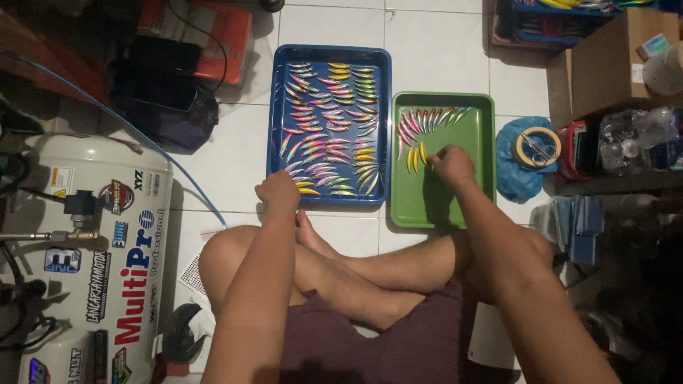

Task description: The person sits on the floor and assembles small, colorful fishing lures by hand. They pick up lures from a blue tray, attach small hooks or components, and place the finished items into a green tray. The person also handles a sheet of small stickers or labels during the process.

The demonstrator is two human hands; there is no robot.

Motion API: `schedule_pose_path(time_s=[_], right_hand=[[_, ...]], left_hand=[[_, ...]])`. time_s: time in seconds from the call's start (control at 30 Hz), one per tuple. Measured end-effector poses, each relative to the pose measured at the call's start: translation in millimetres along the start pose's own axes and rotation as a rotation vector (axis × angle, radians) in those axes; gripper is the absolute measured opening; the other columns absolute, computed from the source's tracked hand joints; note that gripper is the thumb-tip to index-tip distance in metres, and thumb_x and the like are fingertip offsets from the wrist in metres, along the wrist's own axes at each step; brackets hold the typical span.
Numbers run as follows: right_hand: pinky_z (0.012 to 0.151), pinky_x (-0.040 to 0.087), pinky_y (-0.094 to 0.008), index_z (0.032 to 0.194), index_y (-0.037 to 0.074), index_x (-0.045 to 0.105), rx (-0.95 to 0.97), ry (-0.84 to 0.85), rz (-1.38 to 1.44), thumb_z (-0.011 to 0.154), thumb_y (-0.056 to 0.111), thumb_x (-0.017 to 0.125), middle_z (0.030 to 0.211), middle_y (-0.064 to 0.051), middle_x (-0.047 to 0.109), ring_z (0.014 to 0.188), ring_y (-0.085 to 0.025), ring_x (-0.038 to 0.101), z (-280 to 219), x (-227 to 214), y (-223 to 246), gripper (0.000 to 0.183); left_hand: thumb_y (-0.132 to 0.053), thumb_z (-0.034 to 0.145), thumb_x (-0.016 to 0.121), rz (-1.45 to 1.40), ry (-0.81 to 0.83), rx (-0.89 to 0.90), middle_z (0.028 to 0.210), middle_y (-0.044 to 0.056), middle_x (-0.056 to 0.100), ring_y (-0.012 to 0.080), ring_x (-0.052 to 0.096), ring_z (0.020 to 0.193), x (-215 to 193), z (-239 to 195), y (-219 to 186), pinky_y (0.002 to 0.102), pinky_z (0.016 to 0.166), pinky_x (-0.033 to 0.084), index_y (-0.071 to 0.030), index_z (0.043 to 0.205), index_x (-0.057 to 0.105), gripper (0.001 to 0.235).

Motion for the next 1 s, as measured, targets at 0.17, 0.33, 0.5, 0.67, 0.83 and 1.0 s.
schedule_pose_path(time_s=[0.17, 0.33, 0.5, 0.67, 0.83, 1.0], right_hand=[[0.087, 0.054, -0.054, 0.112, 0.007, 0.076, 0.003, 0.002, 0.036, 0.094, 0.038, 0.076, 0.102, -0.018, 0.074, 0.107, -0.043, 0.071, -6.2, 6.4, 15.2, 0.036], [0.085, 0.057, -0.054, 0.102, 0.013, 0.080, -0.027, -0.051, -0.178, 0.094, 0.037, 0.072, 0.096, -0.017, 0.076, 0.102, -0.042, 0.073, 21.5, 26.7, -1.3, 0.026], [0.074, 0.056, -0.057, 0.075, 0.006, 0.078, -0.077, -0.035, -0.203, 0.088, 0.037, 0.068, 0.077, -0.027, 0.073, 0.088, -0.050, 0.074, -2.1, 15.5, 11.0, 0.035], [0.083, 0.054, -0.054, 0.091, 0.006, 0.077, -0.113, -0.075, 0.143, 0.089, 0.043, 0.071, 0.086, -0.022, 0.073, 0.096, -0.043, 0.072, -58.1, -51.2, 56.5, 0.038], [0.072, 0.047, -0.030, 0.092, 0.008, 0.072, -0.318, 0.073, 0.707, 0.103, 0.023, 0.057, 0.067, -0.004, 0.064, 0.068, -0.016, 0.060, -188.3, -103.2, 101.0, 0.024], [0.077, 0.056, -0.035, 0.108, 0.001, 0.078, -0.284, -0.002, 0.849, 0.095, 0.009, 0.072, 0.078, -0.010, 0.073, 0.076, -0.018, 0.066, -282.4, -97.5, 93.9, 0.017]], left_hand=[[-0.019, 0.098, 0.059, -0.137, -0.111, 0.113, 0.111, 0.020, 0.074, 0.0420, 0.071, 0.109, -32.9, -11.1, -15.5, 0.052, 0.094, 0.051, -0.001, 0.112, 0.075, 0.028], [-0.035, 0.104, 0.057, -0.357, -0.191, 0.198, 0.109, 0.027, 0.071, 0.0488, 0.070, 0.106, -57.0, -29.9, -27.0, 0.059, 0.093, 0.052, 0.004, 0.110, 0.074, 0.043], [-0.022, 0.091, 0.073, -0.725, -0.138, 0.356, 0.092, 0.015, 0.069, 0.0422, 0.069, 0.105, -55.8, -51.0, -42.6, 0.049, 0.095, 0.053, -0.011, 0.094, 0.075, 0.011], [-0.037, 0.101, 0.064, -0.857, -0.197, 0.530, 0.088, 0.018, 0.065, 0.0426, 0.066, 0.099, -70.6, -87.6, -54.8, 0.052, 0.093, 0.051, -0.009, 0.084, 0.069, 0.034], [-0.004, 0.086, 0.082, -1.341, -0.113, 0.783, 0.100, 0.008, 0.055, 0.0250, 0.064, 0.094, -40.7, -130.6, -89.5, 0.038, 0.090, 0.054, -0.009, 0.102, 0.053, 0.033], [-0.025, 0.084, 0.089, -1.563, 0.187, 0.666, 0.111, 0.014, 0.074, 0.0181, 0.072, 0.101, -65.5, -282.9, -110.3, 0.032, 0.089, 0.060, -0.002, 0.114, 0.076, 0.040]])
Point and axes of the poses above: each hand's wrist, its own z-axis towards the middle knuckle, its own x-axis out of the palm, y = z × x, the point moved 7 cm from there along z, towards the middle knuckle
